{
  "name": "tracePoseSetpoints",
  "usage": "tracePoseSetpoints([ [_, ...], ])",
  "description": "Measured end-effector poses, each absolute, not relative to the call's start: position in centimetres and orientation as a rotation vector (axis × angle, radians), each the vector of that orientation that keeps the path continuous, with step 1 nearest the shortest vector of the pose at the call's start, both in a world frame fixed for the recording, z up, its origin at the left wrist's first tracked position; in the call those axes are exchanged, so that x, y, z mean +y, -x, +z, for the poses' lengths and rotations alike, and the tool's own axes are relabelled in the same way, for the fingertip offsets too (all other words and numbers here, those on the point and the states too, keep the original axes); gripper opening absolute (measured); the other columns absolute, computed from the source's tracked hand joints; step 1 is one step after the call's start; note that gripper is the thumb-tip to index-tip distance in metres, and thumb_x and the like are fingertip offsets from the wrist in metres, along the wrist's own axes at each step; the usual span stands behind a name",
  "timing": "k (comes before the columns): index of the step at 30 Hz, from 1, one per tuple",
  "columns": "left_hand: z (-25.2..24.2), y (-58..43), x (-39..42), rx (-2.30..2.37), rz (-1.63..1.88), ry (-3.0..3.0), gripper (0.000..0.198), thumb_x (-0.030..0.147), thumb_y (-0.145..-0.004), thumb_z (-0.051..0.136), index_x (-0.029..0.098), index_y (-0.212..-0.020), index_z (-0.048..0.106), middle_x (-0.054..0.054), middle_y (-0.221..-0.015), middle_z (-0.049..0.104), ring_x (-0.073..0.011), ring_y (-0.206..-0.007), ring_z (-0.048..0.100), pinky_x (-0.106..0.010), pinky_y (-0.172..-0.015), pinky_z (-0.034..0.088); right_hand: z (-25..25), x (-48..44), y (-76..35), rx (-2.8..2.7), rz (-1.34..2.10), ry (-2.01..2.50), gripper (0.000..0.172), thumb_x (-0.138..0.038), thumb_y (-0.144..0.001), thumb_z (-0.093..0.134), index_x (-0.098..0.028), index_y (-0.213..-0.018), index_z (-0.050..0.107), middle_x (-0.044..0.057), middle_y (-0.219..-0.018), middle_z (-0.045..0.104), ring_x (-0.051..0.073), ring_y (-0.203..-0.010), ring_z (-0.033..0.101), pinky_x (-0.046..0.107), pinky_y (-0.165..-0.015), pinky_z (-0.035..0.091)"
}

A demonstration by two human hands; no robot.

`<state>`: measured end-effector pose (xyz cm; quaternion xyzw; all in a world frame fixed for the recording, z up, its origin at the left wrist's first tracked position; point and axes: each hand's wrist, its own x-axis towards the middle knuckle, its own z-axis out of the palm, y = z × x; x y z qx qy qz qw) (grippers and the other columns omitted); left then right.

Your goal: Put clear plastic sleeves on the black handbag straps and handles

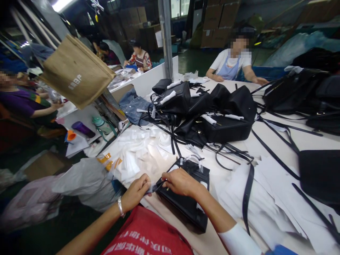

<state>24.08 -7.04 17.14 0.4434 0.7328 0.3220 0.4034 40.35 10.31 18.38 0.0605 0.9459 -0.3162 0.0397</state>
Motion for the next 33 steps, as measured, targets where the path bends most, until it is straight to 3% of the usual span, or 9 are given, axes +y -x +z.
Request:
tracePoseSetpoints([
  [5,16.3,-24.6,-6.2,1.842,0.832,-1.046,0.020,0.035,-0.089,0.035,0.020,-0.079,0.044,0.003,-0.062,0.059,-0.0109,-0.050,0.054,-0.023,-0.055,0.041,18.2,10.0,-41.5,2.940,-1.097,-0.180,0.027,-0.041,-0.088,0.047,-0.025,-0.109,0.055,0.002,-0.082,0.067,0.017,-0.078,0.060,0.024,-0.065,0.033],
  [13,16.5,-25.4,-4.4,1.721,0.831,-0.944,0.022,0.040,-0.087,0.040,0.020,-0.079,0.045,0.002,-0.064,0.060,-0.0137,-0.055,0.060,-0.024,-0.054,0.043,17.0,10.3,-41.9,3.108,-0.892,-0.246,0.017,-0.028,-0.090,0.043,-0.020,-0.089,0.059,0.004,-0.083,0.059,0.014,-0.074,0.052,0.026,-0.066,0.031],
  [17,16.2,-25.8,-3.4,1.712,0.855,-0.954,0.019,0.037,-0.086,0.042,0.020,-0.077,0.045,0.002,-0.064,0.060,-0.0138,-0.057,0.061,-0.024,-0.056,0.043,16.7,8.8,-40.9,3.187,-0.833,-0.187,0.015,-0.026,-0.090,0.044,-0.019,-0.090,0.057,0.005,-0.082,0.057,0.015,-0.075,0.050,0.028,-0.068,0.031],
  [23,15.8,-25.1,-3.4,1.745,0.784,-0.940,0.021,0.038,-0.088,0.039,0.020,-0.078,0.044,0.001,-0.061,0.061,-0.0140,-0.054,0.060,-0.024,-0.054,0.042,15.4,9.9,-42.1,3.150,-1.026,-0.305,0.018,-0.027,-0.090,0.044,-0.019,-0.105,0.050,0.006,-0.089,0.060,0.017,-0.082,0.054,0.028,-0.073,0.034],
  [29,15.3,-25.3,-2.8,1.786,0.746,-0.984,0.021,0.037,-0.088,0.038,0.020,-0.079,0.045,0.002,-0.063,0.062,-0.0135,-0.055,0.061,-0.024,-0.057,0.042,14.6,10.3,-41.8,3.092,-1.110,-0.313,0.014,-0.021,-0.091,0.040,-0.019,-0.085,0.053,0.004,-0.078,0.062,0.016,-0.076,0.055,0.028,-0.073,0.035],
  [33,15.0,-25.5,-2.4,1.797,0.719,-1.014,0.020,0.036,-0.088,0.040,0.020,-0.077,0.045,0.002,-0.061,0.061,-0.0133,-0.056,0.060,-0.024,-0.057,0.041,14.0,9.9,-41.6,3.096,-1.166,-0.267,0.013,-0.026,-0.090,0.044,-0.019,-0.095,0.053,0.005,-0.086,0.062,0.018,-0.082,0.055,0.029,-0.077,0.036],
])
